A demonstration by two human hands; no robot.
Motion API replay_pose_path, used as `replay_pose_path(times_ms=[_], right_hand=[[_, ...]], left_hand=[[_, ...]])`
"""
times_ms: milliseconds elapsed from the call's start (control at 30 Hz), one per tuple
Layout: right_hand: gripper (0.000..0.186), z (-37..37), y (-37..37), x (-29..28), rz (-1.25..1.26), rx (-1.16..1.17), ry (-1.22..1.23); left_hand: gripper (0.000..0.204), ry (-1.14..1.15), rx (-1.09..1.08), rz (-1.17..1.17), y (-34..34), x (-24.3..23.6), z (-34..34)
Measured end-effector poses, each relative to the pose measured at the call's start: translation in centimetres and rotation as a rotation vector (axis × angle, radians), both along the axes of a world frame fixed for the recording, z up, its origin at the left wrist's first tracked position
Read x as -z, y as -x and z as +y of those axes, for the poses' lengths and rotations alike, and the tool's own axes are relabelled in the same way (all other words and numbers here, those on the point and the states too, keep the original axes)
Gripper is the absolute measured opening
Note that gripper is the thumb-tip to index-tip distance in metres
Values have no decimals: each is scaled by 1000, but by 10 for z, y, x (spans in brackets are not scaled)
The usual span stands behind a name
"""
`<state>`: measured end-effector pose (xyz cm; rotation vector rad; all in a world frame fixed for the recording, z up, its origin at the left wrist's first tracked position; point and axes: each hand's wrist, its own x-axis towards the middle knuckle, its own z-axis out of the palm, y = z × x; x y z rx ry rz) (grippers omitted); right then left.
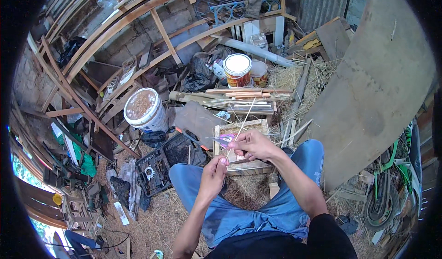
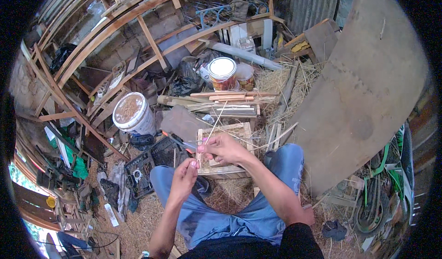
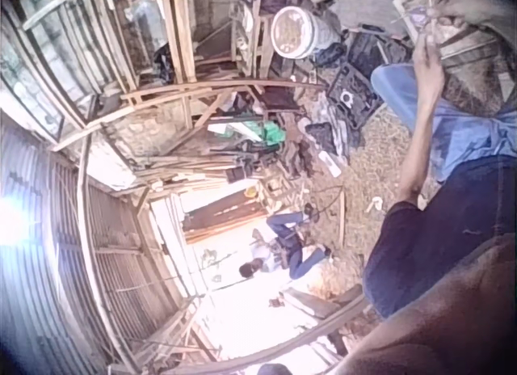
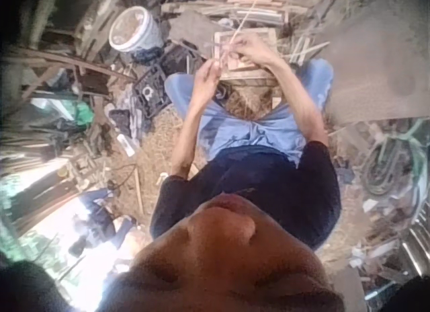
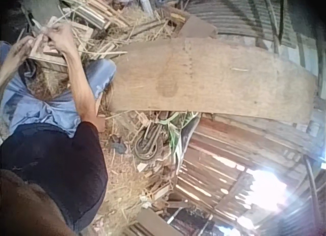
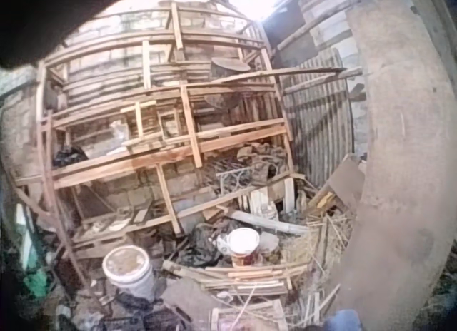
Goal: The person whittles bamboo sticks with a knife and ties them together using pink string to construct a frame on top of a wooden block.
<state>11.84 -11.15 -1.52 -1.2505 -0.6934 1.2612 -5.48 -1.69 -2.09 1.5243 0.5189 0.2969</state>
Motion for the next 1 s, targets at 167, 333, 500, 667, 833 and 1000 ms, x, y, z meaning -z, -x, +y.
replay_pose_path(times_ms=[167, 333, 500, 667, 833, 1000], right_hand=[[28, -6, -17, -9, -137, 178, 28], [32, -10, -31, 4, -56, 181, 18], [34, -22, -62, 0, -104, 484, 67], [29, -39, -83, 0, -32, 617, -102], [28, -6, -19, 9, -528, 359, -99], [30, 1, -8, 10, -659, 502, -142]], left_hand=[[23, -11, -2, -12, 11, 6, -1], [19, 113, 26, 47, 20, 3, -2], [22, 114, 35, 71, 41, 11, 6], [22, 180, -28, 47, 47, 14, 24], [22, 231, -43, -39, 17, 8, 18], [22, 158, -47, -80, -2, -5, 6]])
